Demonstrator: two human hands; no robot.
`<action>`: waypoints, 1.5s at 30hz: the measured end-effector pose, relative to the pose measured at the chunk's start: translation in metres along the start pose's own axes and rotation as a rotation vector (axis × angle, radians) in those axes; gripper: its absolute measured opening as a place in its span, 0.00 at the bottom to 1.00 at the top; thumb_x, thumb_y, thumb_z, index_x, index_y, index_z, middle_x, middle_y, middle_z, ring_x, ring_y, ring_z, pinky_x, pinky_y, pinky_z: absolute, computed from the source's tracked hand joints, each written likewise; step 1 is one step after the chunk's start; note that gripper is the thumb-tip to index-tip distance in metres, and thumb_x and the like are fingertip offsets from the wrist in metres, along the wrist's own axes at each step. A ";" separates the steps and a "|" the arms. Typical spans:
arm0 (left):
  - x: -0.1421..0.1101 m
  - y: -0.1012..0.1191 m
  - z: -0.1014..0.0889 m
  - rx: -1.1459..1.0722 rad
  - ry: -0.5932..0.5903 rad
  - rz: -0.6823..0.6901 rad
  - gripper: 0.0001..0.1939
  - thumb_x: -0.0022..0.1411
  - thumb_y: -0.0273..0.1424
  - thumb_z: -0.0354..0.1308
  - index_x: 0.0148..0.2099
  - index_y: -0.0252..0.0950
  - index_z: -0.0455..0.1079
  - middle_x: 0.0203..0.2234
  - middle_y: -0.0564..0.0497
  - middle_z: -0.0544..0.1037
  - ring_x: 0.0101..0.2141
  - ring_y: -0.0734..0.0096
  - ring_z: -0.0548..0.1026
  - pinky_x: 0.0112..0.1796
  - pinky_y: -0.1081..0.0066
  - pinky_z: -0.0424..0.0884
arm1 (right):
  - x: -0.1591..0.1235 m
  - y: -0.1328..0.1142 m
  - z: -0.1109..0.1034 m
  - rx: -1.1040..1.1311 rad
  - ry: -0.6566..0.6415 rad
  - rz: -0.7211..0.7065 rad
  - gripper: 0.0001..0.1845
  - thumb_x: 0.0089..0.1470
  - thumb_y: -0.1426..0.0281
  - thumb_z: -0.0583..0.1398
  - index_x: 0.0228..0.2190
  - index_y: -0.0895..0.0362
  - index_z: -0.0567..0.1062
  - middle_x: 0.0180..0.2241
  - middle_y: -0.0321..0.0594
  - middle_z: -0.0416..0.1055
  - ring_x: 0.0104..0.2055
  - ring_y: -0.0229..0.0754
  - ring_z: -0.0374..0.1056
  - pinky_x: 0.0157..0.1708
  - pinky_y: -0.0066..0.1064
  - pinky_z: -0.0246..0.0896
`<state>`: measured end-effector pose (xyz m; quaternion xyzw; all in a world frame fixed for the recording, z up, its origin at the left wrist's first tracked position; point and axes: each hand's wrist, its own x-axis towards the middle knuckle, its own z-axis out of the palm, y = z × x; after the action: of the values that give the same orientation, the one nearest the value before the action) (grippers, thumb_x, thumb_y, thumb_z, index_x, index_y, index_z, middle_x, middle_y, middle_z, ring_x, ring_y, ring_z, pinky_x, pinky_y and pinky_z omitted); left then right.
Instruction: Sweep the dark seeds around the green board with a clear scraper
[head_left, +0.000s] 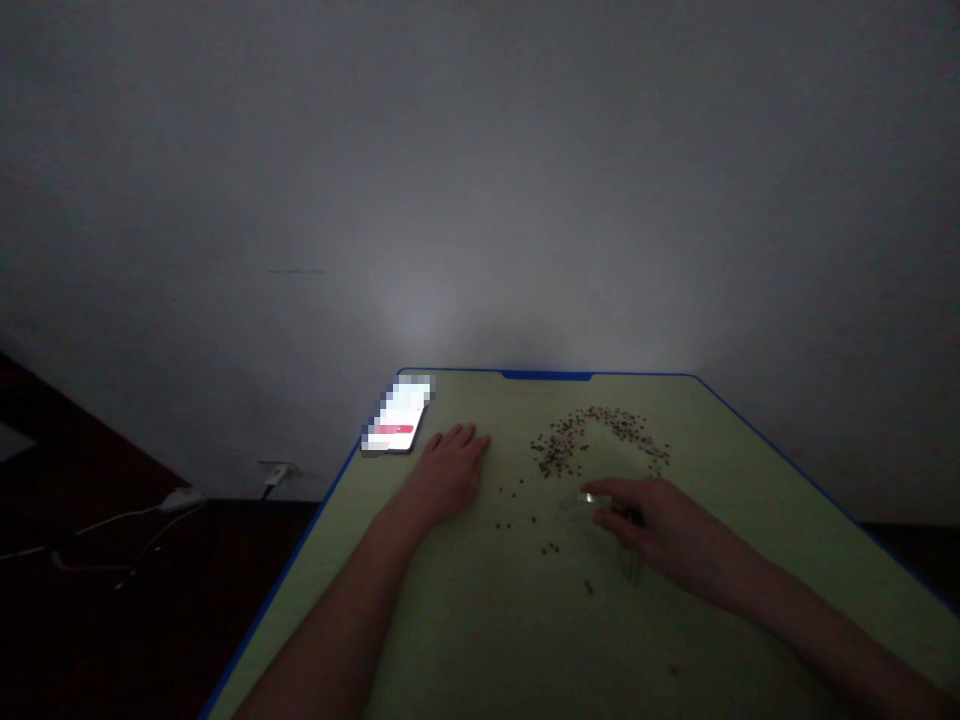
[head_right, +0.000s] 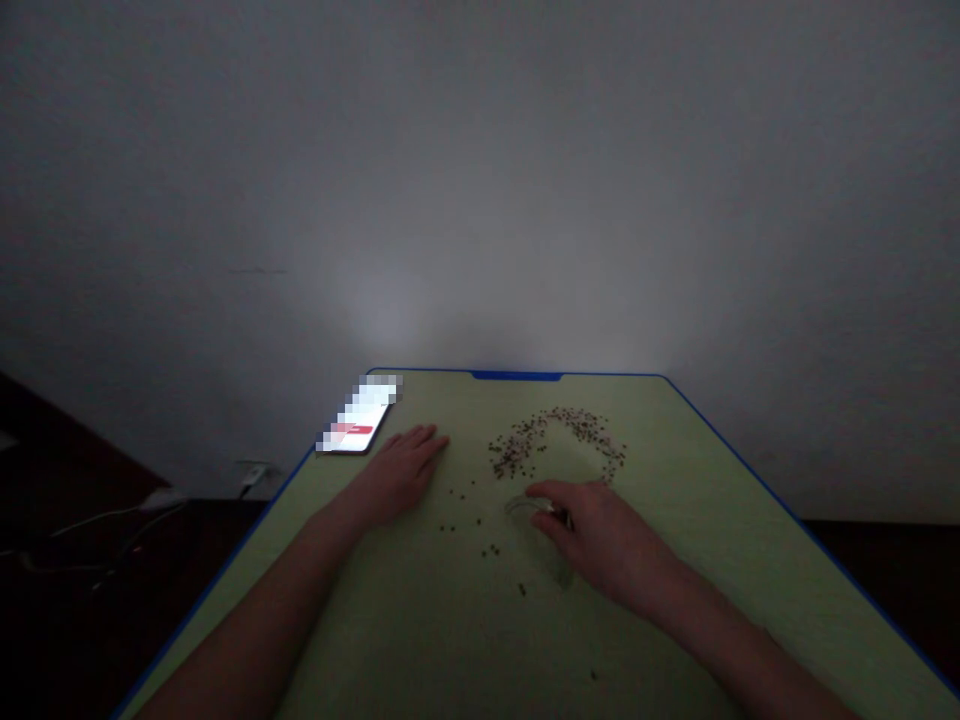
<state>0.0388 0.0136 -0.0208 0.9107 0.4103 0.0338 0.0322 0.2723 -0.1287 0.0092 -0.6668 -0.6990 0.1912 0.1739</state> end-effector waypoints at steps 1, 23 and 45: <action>0.000 0.000 0.000 0.000 0.000 -0.003 0.23 0.63 0.29 0.39 0.60 0.36 0.56 0.59 0.42 0.58 0.59 0.59 0.54 0.56 0.55 0.51 | 0.001 -0.003 0.002 0.006 -0.014 -0.013 0.18 0.54 0.65 0.53 0.45 0.54 0.74 0.28 0.40 0.76 0.26 0.41 0.68 0.28 0.31 0.60; -0.003 0.000 -0.002 -0.013 -0.028 -0.019 0.24 0.62 0.26 0.42 0.60 0.39 0.55 0.61 0.44 0.55 0.60 0.60 0.52 0.57 0.55 0.49 | 0.036 0.019 0.000 -0.089 0.055 -0.033 0.17 0.54 0.65 0.53 0.44 0.52 0.74 0.26 0.39 0.76 0.27 0.42 0.69 0.27 0.31 0.58; -0.004 -0.008 -0.010 -0.235 0.049 -0.091 0.23 0.61 0.24 0.40 0.58 0.34 0.58 0.54 0.46 0.66 0.54 0.67 0.64 0.53 0.67 0.60 | 0.091 -0.036 0.015 -0.113 -0.194 -0.432 0.11 0.53 0.67 0.56 0.37 0.49 0.77 0.28 0.34 0.76 0.28 0.38 0.69 0.28 0.26 0.55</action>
<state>0.0295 0.0159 -0.0112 0.8800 0.4452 0.1023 0.1301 0.2292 -0.0400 0.0132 -0.4889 -0.8485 0.1731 0.1051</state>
